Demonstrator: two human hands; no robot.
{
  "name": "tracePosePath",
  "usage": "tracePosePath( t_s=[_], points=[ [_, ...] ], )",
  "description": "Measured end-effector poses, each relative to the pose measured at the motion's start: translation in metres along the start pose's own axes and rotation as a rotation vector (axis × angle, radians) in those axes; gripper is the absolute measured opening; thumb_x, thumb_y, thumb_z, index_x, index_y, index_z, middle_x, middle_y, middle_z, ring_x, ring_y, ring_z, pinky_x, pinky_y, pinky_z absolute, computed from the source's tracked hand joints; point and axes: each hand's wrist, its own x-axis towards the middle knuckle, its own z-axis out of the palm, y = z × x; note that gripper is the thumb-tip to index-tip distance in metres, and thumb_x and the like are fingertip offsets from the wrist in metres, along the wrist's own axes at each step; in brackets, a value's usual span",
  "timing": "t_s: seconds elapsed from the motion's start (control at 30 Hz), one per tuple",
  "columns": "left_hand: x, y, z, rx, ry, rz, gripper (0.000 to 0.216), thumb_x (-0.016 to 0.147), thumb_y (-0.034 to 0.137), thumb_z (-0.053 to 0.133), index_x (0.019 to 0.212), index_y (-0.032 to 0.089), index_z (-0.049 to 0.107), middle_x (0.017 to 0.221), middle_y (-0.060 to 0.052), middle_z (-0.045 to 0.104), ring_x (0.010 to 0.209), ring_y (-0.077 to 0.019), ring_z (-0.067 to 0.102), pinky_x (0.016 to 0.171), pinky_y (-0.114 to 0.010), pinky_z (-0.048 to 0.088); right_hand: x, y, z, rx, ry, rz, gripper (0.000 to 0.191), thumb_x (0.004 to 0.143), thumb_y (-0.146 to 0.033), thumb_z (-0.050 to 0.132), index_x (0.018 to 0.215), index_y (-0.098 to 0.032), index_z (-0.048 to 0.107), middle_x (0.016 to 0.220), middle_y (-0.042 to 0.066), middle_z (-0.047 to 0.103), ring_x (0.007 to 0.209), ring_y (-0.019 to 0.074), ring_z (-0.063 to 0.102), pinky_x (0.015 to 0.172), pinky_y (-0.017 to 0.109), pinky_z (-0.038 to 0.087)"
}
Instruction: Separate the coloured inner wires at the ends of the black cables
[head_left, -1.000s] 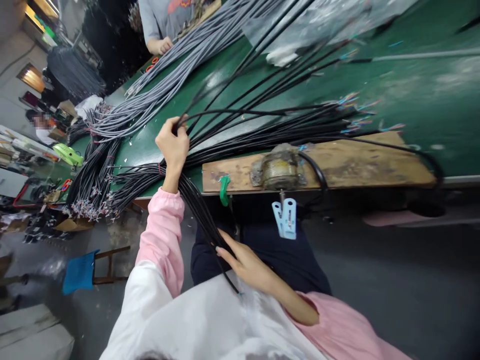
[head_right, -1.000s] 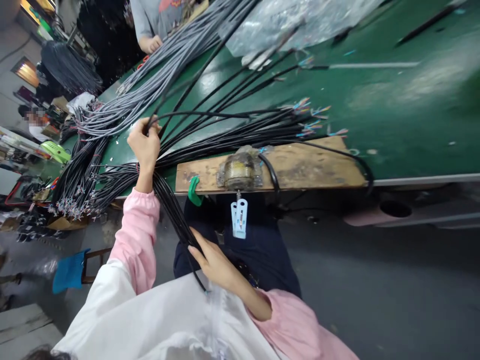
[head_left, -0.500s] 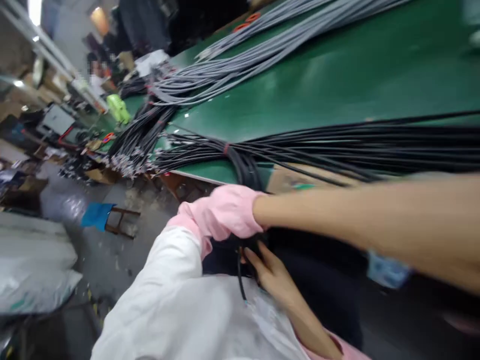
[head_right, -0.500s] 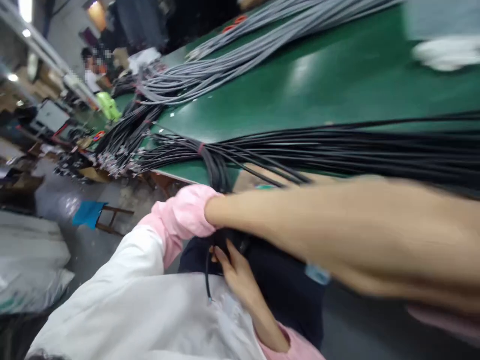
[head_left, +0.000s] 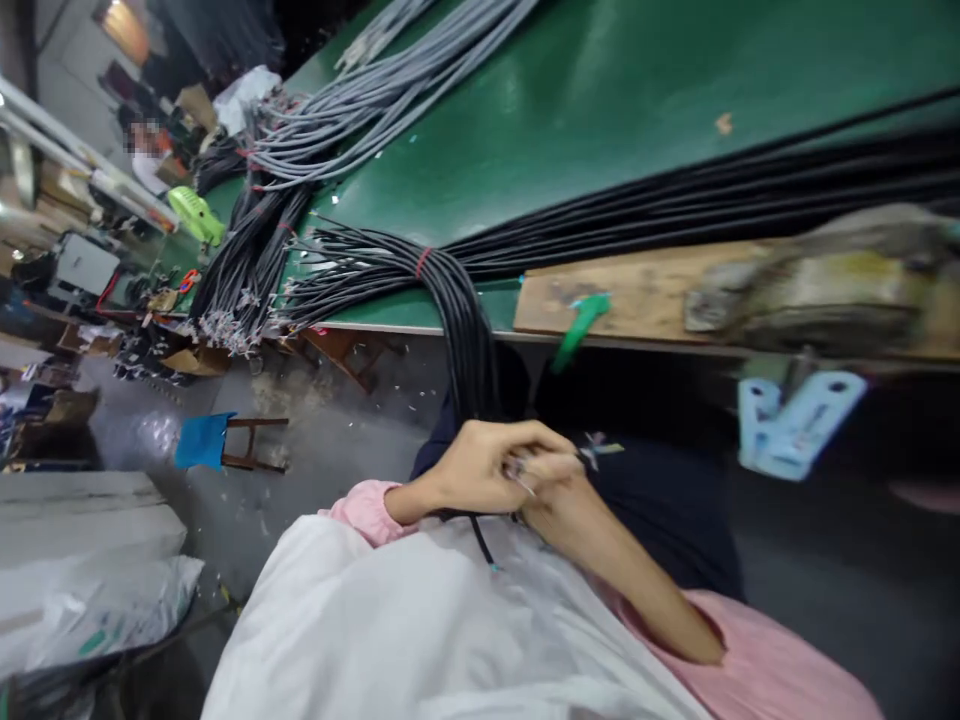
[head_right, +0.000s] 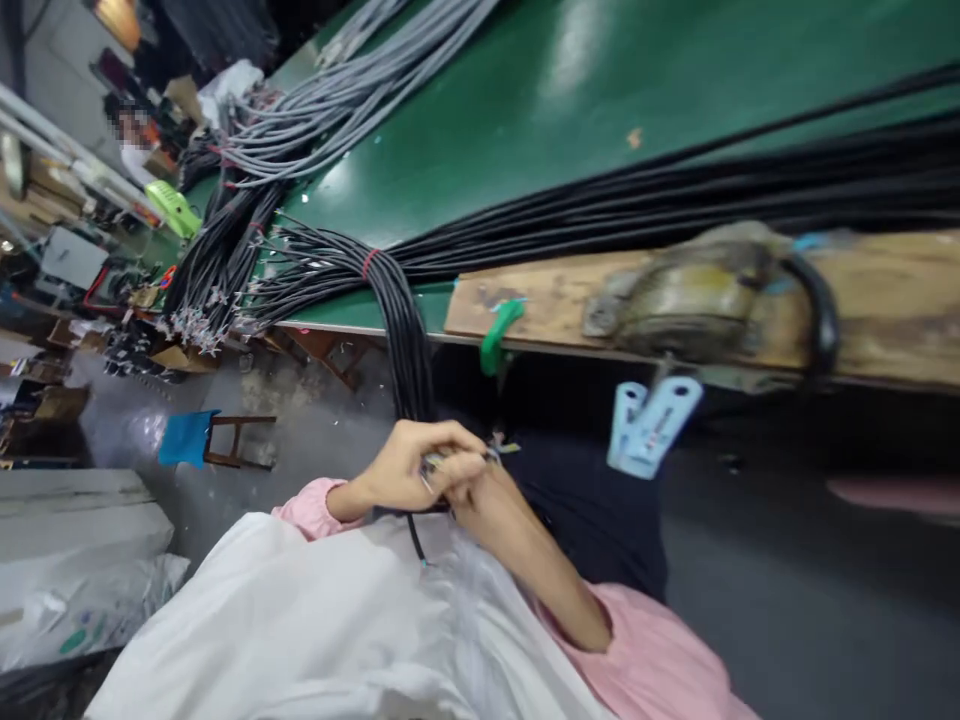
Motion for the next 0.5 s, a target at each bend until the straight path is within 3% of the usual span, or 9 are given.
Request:
tracePosePath(
  t_s=[0.07,0.17,0.27,0.37,0.5],
  points=[
    [0.004,-0.005,0.002,-0.111,0.101,-0.079,0.035,0.082,0.044,0.069,0.083,0.010,0.065,0.071,-0.003,0.065,0.060,-0.0073,0.058,0.059,-0.018,0.048,-0.004,-0.005,-0.014,-0.046,0.145,-0.017,0.036,0.091,-0.052,0.058,0.085,-0.017,0.067,0.083,0.006,0.068,0.076,0.0171,0.064,0.069,0.034,0.055],
    [0.011,-0.002,0.009,-0.209,0.084,-0.153,0.055,0.070,0.062,0.076,0.079,0.008,0.066,0.066,-0.002,0.062,0.057,-0.0059,0.053,0.057,-0.018,0.045,-0.012,-0.021,-0.035,-0.106,0.374,-0.010,0.023,0.087,-0.043,0.062,0.079,-0.022,0.071,0.081,0.007,0.071,0.074,0.0212,0.067,0.070,0.038,0.056],
    [0.017,0.003,0.013,-0.185,0.052,-0.152,0.062,0.066,0.070,0.074,0.073,0.009,0.066,0.064,-0.002,0.061,0.056,-0.0059,0.052,0.056,-0.018,0.044,-0.017,-0.034,-0.049,-0.109,0.512,0.015,0.017,0.085,-0.037,0.065,0.075,-0.024,0.071,0.077,0.006,0.071,0.068,0.0209,0.067,0.066,0.036,0.056],
    [0.022,0.005,0.014,-0.065,0.008,-0.042,0.063,0.075,0.073,0.064,0.069,0.010,0.066,0.065,-0.004,0.063,0.057,-0.0068,0.054,0.058,-0.019,0.044,-0.018,-0.039,-0.055,-0.065,0.543,0.033,0.017,0.085,-0.037,0.066,0.078,-0.024,0.073,0.079,0.007,0.072,0.069,0.0203,0.067,0.064,0.034,0.057],
    [0.026,0.004,0.013,0.042,-0.073,0.095,0.064,0.089,0.068,0.047,0.068,0.011,0.065,0.067,-0.006,0.065,0.059,-0.0071,0.056,0.060,-0.018,0.046,-0.013,-0.035,-0.056,0.023,0.486,0.006,0.021,0.087,-0.041,0.063,0.085,-0.023,0.075,0.085,0.008,0.072,0.074,0.0178,0.068,0.066,0.030,0.059]
  ],
)
